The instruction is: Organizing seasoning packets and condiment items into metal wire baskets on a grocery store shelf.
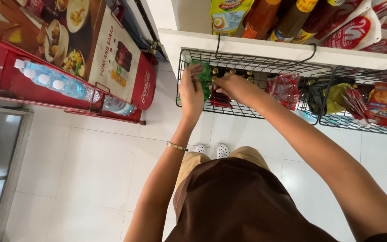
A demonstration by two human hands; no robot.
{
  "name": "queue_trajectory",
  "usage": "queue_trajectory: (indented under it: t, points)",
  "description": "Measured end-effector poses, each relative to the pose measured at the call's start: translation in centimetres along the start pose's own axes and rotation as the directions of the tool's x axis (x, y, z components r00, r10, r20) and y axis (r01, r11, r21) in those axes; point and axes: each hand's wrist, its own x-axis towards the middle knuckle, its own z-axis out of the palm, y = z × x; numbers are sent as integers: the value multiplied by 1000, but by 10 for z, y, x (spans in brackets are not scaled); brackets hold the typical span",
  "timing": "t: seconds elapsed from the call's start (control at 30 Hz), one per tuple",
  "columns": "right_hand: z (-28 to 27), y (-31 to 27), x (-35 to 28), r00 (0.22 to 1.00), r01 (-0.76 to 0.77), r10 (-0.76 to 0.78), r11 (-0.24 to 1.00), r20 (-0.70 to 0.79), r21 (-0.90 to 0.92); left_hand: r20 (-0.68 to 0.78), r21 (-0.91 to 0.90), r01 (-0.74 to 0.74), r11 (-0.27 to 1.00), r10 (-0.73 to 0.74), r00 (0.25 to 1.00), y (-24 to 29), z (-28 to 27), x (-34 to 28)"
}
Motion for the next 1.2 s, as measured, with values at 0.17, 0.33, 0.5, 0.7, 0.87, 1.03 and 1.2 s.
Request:
queue_trajectory:
  t: [0.17, 0.33, 0.5, 0.7, 0.87, 1.03, 1.2]
  points:
    - [-8, -7, -7, 1000, 0, 1, 998, -15, 64, 15, 27, 20, 999, -20, 1000, 2, 1, 1]
    - [-5, -3, -15, 999, -29, 38, 980, -39, 199, 19, 72, -4, 997, 3, 1000, -1, 3, 1]
    - [-15, 40, -38, 973, -191, 174, 976, -152, -105, 5, 84, -11, 996, 11, 1000, -2, 4, 0]
    - [-1, 118, -89, 896, -444, 375, 747, -237, -495, -44, 134, -95, 986, 102, 994, -2, 6, 1]
    - [-11, 97, -110, 822, -560, 526, 677, -217, -479, -66, 147, -70, 987, 80, 995, 5, 5, -3]
    - [-9, 92, -112, 745, -627, 663, 659, -72, -415, -71, 173, -75, 982, 88, 994, 7, 7, -2]
    - [-2, 98, -111, 773, -605, 623, 666, -120, -436, -35, 186, -8, 983, 15, 999, 0, 8, -2]
